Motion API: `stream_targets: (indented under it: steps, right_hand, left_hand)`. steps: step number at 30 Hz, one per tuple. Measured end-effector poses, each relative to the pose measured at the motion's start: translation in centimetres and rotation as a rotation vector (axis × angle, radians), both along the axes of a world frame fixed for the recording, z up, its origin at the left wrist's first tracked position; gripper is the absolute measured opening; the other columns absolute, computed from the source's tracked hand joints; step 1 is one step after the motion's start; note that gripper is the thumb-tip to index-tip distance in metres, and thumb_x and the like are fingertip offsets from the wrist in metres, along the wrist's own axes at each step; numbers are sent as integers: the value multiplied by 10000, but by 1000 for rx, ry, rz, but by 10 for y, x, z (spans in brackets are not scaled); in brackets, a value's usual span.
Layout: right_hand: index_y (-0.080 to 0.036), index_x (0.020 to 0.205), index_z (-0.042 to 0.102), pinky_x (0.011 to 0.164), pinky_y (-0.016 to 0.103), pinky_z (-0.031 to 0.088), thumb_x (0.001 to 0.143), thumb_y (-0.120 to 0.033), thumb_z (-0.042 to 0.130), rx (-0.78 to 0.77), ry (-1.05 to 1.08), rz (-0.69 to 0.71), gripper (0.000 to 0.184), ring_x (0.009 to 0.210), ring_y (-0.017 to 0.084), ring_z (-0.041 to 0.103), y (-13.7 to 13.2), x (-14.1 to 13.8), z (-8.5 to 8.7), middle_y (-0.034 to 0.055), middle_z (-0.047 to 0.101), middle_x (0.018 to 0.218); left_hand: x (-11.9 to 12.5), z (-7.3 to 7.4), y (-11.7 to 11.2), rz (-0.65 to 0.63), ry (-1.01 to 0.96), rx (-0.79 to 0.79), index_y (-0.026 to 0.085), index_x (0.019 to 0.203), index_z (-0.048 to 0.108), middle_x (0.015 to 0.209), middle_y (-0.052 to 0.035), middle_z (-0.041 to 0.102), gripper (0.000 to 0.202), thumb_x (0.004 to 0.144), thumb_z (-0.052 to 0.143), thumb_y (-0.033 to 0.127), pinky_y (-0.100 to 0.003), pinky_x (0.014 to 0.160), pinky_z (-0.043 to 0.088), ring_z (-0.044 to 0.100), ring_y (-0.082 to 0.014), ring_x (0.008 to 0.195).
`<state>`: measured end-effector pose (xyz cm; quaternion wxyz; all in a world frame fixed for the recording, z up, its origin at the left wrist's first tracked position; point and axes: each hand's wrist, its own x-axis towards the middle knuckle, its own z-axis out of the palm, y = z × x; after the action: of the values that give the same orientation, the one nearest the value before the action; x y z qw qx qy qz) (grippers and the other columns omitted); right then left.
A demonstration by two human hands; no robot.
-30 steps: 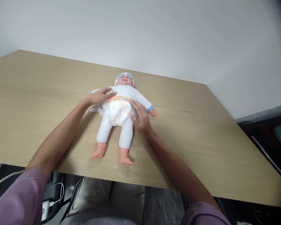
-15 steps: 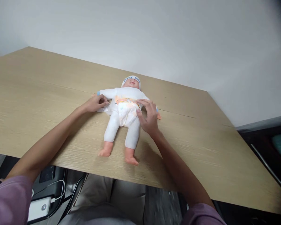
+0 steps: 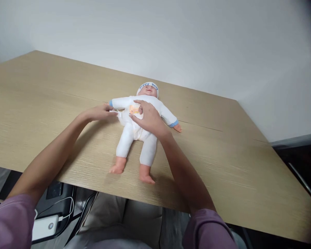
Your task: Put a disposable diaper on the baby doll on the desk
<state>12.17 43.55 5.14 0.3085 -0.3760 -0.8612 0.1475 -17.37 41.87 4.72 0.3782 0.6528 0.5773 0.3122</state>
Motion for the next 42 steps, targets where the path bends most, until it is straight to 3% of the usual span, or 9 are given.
stream_targets:
  steps: [7,11,15,19,24,29,35,38,42]
  right_hand:
    - [-262,1674,551,1099,489,562,1014,-470,803,-81,82,15,737,1096,305,706,5,0,-5,32,716,1026]
    - [-230,1585,615,1006,448,565,1048,-451,765,-69,105,-59,600,1043,302,709,10,-7,-11,38,735,969]
    - [-266,1492,664,932,407,556,1115,-396,647,-46,122,-95,399,976,275,697,14,-9,-15,33,744,964]
    - [-287,1535,634,913,393,552,1121,-336,603,-84,144,-90,418,920,250,687,13,-8,-14,16,737,965]
    - [-246,1486,642,961,415,546,1065,-198,584,-62,195,-127,427,947,252,666,12,-8,-18,22,696,971]
    - [-240,1389,670,982,386,530,1021,-29,545,4,284,-127,442,954,209,600,15,-7,-19,48,675,1160]
    - [-259,1076,658,977,392,571,984,25,508,129,416,-156,334,978,217,610,-38,2,0,56,643,1114]
    - [-272,1002,598,862,368,629,956,-36,560,89,427,-39,243,980,222,660,-92,18,-3,47,633,1083]
    - [-268,1076,608,864,376,646,992,-144,629,-128,286,67,152,999,229,720,-140,45,-26,48,696,1114]
  left_hand:
    - [58,24,9,-133,-85,-40,225,673,594,707,-35,547,468,960,734,567,-376,705,404,482,-194,690]
    - [90,9,21,-159,-243,-14,214,800,701,809,-63,643,459,990,692,631,-375,699,424,550,-213,746]
    - [91,-13,24,-67,-388,57,226,1015,659,948,-55,670,521,1023,647,746,-342,719,457,566,-186,772]
    - [84,-35,24,-15,-374,222,249,1139,585,1019,-26,652,516,970,776,698,-319,761,480,591,-173,828]
    - [84,-55,33,-63,-368,211,238,1065,605,912,-2,611,481,993,759,688,-311,739,441,534,-171,790]
    - [89,-60,38,81,-370,346,248,1132,586,1046,-18,639,310,1001,794,437,-309,770,466,553,-158,810]
    - [113,-21,-20,345,-172,625,259,1210,603,1249,-69,732,146,1122,642,369,-351,830,510,611,-177,863]
    - [124,-5,-70,198,19,676,239,1097,633,1095,-66,764,225,1165,577,446,-387,839,493,623,-215,874]
    - [122,-12,-113,-115,392,545,234,917,641,882,-75,754,322,1156,557,433,-443,857,450,600,-278,861]
